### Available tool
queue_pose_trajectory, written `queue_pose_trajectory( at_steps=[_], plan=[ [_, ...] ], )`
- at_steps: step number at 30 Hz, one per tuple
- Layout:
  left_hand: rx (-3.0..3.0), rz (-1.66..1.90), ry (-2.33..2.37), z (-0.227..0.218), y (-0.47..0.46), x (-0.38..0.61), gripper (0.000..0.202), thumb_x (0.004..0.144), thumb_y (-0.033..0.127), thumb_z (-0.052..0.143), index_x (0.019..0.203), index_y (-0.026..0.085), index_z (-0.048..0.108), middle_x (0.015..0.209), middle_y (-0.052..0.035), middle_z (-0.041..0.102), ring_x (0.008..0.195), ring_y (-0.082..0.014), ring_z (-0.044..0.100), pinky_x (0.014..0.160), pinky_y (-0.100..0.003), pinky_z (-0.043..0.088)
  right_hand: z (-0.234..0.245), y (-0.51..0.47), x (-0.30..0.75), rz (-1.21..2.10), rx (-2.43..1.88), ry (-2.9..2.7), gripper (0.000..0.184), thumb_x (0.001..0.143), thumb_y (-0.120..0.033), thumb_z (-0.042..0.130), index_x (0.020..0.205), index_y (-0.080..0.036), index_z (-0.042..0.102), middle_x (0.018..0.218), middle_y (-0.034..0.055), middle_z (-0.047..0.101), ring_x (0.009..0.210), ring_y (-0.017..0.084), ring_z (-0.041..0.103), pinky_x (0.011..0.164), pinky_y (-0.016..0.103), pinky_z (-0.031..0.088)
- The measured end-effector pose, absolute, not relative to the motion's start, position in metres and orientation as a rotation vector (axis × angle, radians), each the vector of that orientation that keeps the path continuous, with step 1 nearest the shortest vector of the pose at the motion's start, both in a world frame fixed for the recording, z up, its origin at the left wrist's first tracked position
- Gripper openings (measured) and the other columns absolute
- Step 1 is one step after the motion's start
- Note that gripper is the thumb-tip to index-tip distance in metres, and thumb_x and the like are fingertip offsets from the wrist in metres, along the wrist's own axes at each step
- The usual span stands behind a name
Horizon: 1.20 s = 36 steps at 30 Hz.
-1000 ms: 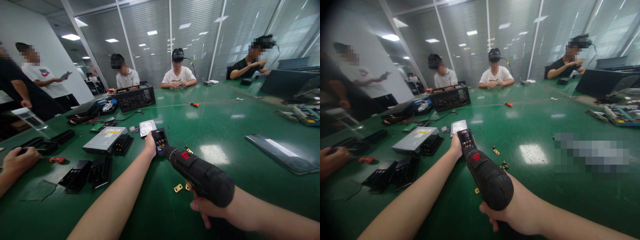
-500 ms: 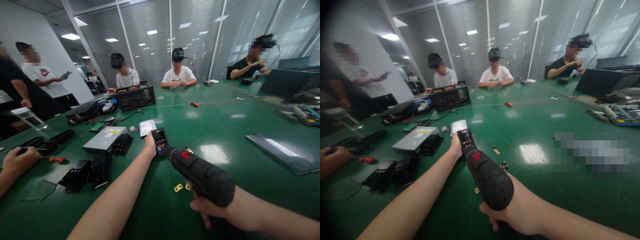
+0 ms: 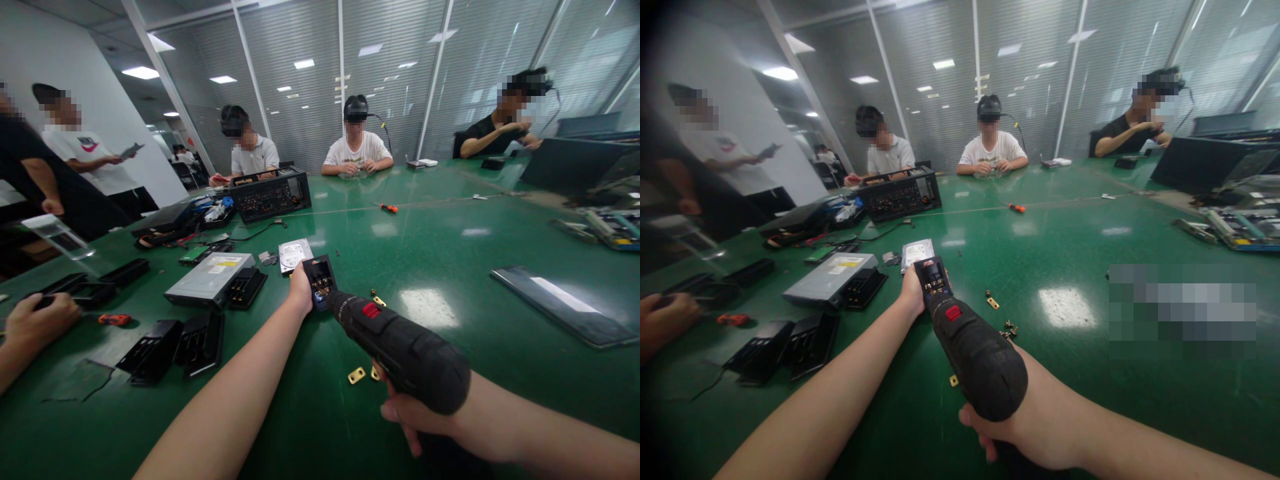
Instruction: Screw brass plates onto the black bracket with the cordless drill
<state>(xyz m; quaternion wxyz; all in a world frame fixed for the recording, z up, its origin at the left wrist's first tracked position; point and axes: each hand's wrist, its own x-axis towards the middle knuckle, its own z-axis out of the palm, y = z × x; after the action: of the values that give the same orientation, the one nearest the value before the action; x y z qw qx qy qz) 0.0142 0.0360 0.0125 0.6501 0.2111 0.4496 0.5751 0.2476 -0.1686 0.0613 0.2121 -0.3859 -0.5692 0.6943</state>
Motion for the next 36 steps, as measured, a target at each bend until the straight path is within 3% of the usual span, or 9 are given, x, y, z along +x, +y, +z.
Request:
queue_pose_trajectory(
  at_steps=[10, 16, 23, 29, 36],
  plan=[
    [0.504, 1.289, 1.059, 0.015, 0.036, 0.017, 0.025, 0.099, 0.034, 0.055, 0.081, 0.022, 0.067, 0.067, -0.0080, 0.069, 0.055, -0.0248, 0.065, 0.055, -0.035, 0.058, 0.093, -0.169, 0.241, 1.912, -1.227, -1.680, 0.038, 0.079, -0.052, 0.074, 0.101, -0.026, 0.055, 0.065, -0.0084, 0.064, 0.061, 0.015, 0.061, 0.068, 0.033, 0.052],
    [0.463, 1.295, 1.038, 0.014, 0.036, 0.016, 0.019, 0.096, 0.035, 0.060, 0.088, 0.021, 0.070, 0.067, -0.0066, 0.069, 0.055, -0.0250, 0.065, 0.054, -0.035, 0.059, 0.097, -0.168, 0.241, 1.933, -1.239, -1.663, 0.035, 0.074, -0.050, 0.074, 0.094, -0.027, 0.056, 0.063, -0.0073, 0.064, 0.060, 0.014, 0.060, 0.067, 0.033, 0.052],
    [0.486, 1.300, 1.029, 0.011, 0.038, 0.014, 0.018, 0.096, 0.034, 0.059, 0.090, 0.021, 0.070, 0.069, -0.0065, 0.070, 0.057, -0.0259, 0.067, 0.058, -0.037, 0.060, 0.072, -0.171, 0.247, 1.921, -1.119, -1.593, 0.037, 0.088, -0.044, 0.082, 0.107, -0.024, 0.058, 0.069, -0.0060, 0.071, 0.060, 0.015, 0.068, 0.062, 0.028, 0.054],
    [0.507, 1.292, 1.029, 0.009, 0.039, 0.012, 0.018, 0.097, 0.033, 0.059, 0.089, 0.021, 0.070, 0.070, -0.0070, 0.070, 0.057, -0.0255, 0.067, 0.060, -0.036, 0.060, 0.071, -0.168, 0.248, 1.942, -1.093, -1.608, 0.031, 0.090, -0.031, 0.086, 0.104, -0.023, 0.060, 0.065, -0.0088, 0.069, 0.059, 0.013, 0.067, 0.064, 0.027, 0.059],
    [0.522, 1.283, 1.037, 0.011, 0.038, 0.013, 0.022, 0.099, 0.034, 0.057, 0.088, 0.020, 0.071, 0.071, -0.0086, 0.071, 0.059, -0.0259, 0.068, 0.063, -0.037, 0.061, 0.068, -0.169, 0.248, 1.870, -1.215, -1.602, 0.034, 0.091, -0.029, 0.095, 0.112, -0.021, 0.069, 0.080, -0.0060, 0.074, 0.060, 0.014, 0.077, 0.058, 0.024, 0.063]
  ],
)
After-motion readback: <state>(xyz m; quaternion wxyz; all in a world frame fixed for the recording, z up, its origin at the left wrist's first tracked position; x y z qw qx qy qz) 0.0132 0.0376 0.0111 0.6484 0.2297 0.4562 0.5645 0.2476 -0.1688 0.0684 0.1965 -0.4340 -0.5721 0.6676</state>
